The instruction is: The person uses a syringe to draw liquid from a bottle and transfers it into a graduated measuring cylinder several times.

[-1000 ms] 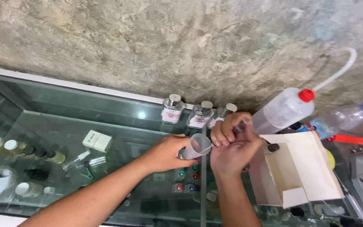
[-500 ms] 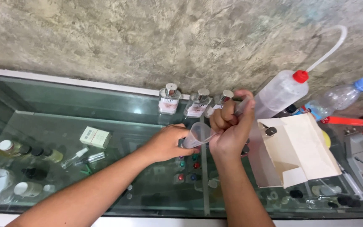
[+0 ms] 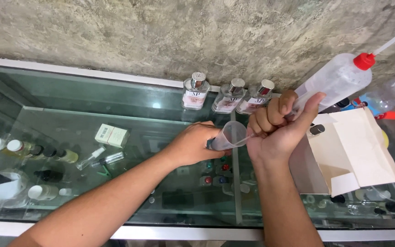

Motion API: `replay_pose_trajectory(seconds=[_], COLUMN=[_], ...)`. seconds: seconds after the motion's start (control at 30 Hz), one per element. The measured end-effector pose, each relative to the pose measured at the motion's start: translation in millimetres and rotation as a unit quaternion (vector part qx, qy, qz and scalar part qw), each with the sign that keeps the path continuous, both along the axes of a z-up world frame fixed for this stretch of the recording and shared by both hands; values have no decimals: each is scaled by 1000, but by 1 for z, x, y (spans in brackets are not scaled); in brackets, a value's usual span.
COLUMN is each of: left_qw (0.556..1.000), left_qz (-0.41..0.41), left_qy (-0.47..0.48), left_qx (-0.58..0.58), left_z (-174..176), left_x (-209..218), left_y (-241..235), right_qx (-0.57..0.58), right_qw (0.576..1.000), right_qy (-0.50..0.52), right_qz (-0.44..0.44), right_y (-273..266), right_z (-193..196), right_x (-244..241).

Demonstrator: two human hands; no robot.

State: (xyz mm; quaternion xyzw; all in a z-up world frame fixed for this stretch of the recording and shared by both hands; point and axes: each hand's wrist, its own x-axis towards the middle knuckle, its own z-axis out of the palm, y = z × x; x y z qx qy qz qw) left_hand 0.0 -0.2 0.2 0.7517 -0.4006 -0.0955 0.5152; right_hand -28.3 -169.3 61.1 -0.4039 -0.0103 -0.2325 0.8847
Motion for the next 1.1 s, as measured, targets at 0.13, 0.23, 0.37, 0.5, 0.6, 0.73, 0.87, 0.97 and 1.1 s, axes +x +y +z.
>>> replay_pose_trajectory(seconds=[0.13,0.23,0.37,0.5,0.6,0.73,0.87,0.97,1.1], left_qw=[1000,998,998,997,996,996,996,998,1000], left_qz=[-14,4,2,6,4,12,9,1,-6], left_qy=[-5,-48,-46,-48,-59,-53,-47,-36,-9], left_qx=[-8,44,50,62,61,75,73,45,12], left_z=[-7,-24,-23,-21,-25,-18,-16,-4,4], left_x=[3,8,7,7,9,6,6,1,-1], left_y=[-2,-6,-6,-7,-7,-6,-6,-1,2], right_qx=[-4,28,24,30,29,33,44,31,13], right_qw=[1000,996,998,997,996,997,992,992,994], right_qy=[-5,-45,-31,-23,-41,-31,-39,-65,-76], right_qz=[-2,69,59,61,80,67,111,104,81], right_y=[4,8,3,-1,0,4,-3,-9,-15], right_z=[15,33,33,27,27,32,23,6,-6], right_x=[-6,-12,-14,-14,-14,-13,-10,-5,0])
